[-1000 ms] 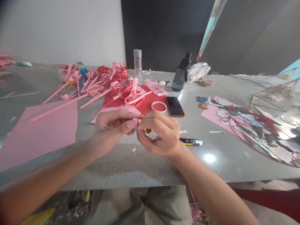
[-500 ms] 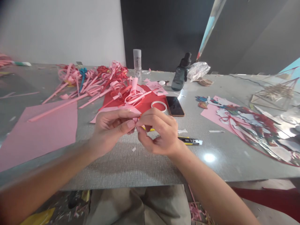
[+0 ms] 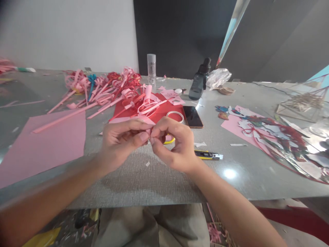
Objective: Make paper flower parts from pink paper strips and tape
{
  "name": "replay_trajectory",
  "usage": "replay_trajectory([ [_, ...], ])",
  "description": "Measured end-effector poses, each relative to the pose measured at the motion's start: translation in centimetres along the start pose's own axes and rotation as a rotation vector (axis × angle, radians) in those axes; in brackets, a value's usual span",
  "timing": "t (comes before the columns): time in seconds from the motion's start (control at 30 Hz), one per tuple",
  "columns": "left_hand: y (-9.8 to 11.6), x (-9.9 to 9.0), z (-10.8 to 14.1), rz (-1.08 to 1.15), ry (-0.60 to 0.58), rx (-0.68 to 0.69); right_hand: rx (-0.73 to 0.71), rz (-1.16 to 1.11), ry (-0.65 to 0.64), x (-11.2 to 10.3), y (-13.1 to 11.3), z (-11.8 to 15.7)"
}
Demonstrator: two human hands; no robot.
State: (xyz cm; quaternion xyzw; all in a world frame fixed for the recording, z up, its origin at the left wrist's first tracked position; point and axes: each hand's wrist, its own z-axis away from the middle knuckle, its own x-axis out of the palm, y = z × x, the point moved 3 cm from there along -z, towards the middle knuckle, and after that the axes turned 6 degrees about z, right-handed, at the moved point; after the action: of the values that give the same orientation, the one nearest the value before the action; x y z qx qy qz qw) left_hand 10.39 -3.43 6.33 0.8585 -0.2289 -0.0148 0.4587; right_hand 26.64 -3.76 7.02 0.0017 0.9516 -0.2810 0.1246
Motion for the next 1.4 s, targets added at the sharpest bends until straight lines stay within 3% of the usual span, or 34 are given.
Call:
replay_trajectory([
  [0.27,0.0,0.1,0.2,-0.137,0.022,0.094,0.254,-0.275,-0.013,0.3,1.0,-0.2],
  [0.77,-0.3,0.0,0.3,-0.093,0.043,0.078,0.283,-0.202,0.03,0.5,1.0,-0.1],
  [0.87,-0.5,0.1,0.4,-0.072,0.061,0.045,0.197,-0.084,0.04,0.1,0.9,0.0],
  [1.0,-0.6,0.2,0.4,-0.032,0.092,-0.009,-0.176,0.281,0.102,-0.5,0.2,0.0],
  [1.07,-0.5,0.2,0.4,-0.012,0.107,-0.024,-0.287,0.387,0.107,-0.6,0.0,0.0],
  [1.4,-0.3,0.4,0.1,0.026,0.112,-0.013,-0.355,0.463,0.09,-0.5,-0.1,0.1],
])
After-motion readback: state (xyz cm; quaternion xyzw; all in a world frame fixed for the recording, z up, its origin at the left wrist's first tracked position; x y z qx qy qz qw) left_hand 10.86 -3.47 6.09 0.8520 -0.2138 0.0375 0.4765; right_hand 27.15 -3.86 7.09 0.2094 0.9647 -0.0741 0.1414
